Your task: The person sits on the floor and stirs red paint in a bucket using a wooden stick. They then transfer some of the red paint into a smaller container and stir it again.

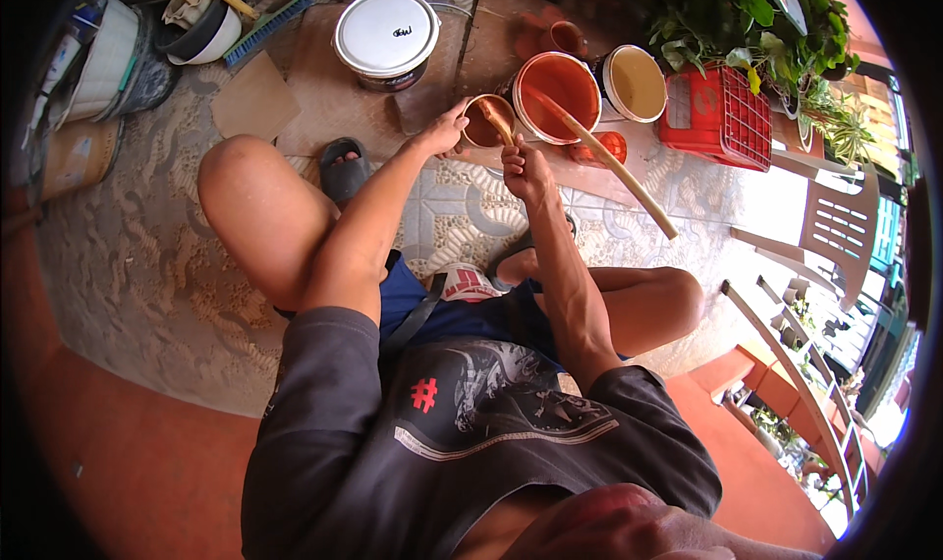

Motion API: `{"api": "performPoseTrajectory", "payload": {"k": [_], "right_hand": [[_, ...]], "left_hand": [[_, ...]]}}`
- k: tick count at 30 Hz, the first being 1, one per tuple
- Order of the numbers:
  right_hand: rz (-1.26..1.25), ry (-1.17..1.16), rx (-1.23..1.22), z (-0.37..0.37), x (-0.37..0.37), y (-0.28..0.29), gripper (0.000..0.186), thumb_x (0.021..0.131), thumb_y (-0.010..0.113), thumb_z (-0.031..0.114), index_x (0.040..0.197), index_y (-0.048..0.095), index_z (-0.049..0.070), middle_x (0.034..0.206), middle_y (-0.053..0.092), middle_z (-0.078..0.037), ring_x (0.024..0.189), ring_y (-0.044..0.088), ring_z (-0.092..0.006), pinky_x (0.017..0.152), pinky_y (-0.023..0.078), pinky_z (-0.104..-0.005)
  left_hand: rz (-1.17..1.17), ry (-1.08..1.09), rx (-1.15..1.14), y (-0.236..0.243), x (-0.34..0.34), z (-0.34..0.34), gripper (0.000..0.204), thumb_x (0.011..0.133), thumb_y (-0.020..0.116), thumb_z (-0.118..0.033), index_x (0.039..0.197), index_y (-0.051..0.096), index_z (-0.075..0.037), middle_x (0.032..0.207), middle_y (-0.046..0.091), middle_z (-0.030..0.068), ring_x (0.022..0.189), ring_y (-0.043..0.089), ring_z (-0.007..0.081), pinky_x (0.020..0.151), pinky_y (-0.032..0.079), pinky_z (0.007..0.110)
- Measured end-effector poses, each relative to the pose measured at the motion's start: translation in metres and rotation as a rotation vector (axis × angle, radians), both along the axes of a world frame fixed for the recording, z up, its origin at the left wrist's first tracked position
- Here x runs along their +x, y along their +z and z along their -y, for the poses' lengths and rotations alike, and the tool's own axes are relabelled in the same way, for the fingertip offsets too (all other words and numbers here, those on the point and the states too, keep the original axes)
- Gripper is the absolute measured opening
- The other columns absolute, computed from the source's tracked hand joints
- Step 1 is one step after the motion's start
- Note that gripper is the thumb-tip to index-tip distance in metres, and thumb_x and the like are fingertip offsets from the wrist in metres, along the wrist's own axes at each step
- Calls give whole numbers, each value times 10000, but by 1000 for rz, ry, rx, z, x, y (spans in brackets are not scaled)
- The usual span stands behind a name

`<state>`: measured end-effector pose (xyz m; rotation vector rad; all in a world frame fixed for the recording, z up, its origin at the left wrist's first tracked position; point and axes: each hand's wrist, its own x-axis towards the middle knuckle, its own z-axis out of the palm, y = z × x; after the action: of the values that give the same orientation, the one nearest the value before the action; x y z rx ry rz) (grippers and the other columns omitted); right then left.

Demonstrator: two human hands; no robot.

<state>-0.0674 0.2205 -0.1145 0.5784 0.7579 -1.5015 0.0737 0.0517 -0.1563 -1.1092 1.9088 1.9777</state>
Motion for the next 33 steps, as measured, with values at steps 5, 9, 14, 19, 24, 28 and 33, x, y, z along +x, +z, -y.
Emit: {"api": "performPoseTrajectory", "payload": {"k": [5,9,14,19,24,28,33], "right_hand": [[-99,0,66,-1,11,-1,313,1108,418,276,1181,561,7,773,504,-8,565,417,-49,462,344,-176],[-457,164,307,1,21,10,277,1060,546,312,1133,591,49,781,562,-26,583,460,-85,499,387,-203],[-824,380,357,-10,14,1,349,922,751,246,1102,599,-12,771,647,-74,489,470,-82,427,362,-224],[-1177,445,497,-6,37,12,290,906,758,239,984,632,-10,747,708,-113,457,526,-100,414,390,-270],[-1915,762,765,1,48,23,353,920,694,335,946,706,-17,835,718,-252,760,727,-396,680,558,-444],[-1792,749,718,4,45,24,417,943,642,376,1029,704,-27,894,697,-305,874,680,-489,774,538,-535],[-1393,475,560,1,26,-11,381,1003,587,312,913,696,-42,663,631,-114,510,581,-221,485,437,-347]], "left_hand": [[10,-22,-6,2,-2,2,586,1091,383,-292,1628,157,-347,783,704,122,514,611,170,449,511,334],[-32,-2,3,5,-2,0,577,1091,377,-289,1627,167,-335,789,701,118,540,631,170,462,508,334],[-15,-19,-30,16,-5,-2,572,1090,377,-285,1628,183,-304,810,696,117,571,653,173,463,509,338],[-31,-16,20,7,-2,-1,571,1100,392,-287,1626,180,-354,819,670,124,513,601,174,427,491,336],[-55,40,-38,3,5,-4,553,1080,408,-240,1608,250,-297,945,718,168,527,646,188,430,499,346],[-16,31,-56,10,2,-2,550,1079,418,-232,1602,265,-311,937,719,159,510,633,181,437,499,352],[-20,-1,-35,21,-4,-2,559,1085,412,-261,1610,234,-332,922,700,150,504,620,173,442,504,342]]}}
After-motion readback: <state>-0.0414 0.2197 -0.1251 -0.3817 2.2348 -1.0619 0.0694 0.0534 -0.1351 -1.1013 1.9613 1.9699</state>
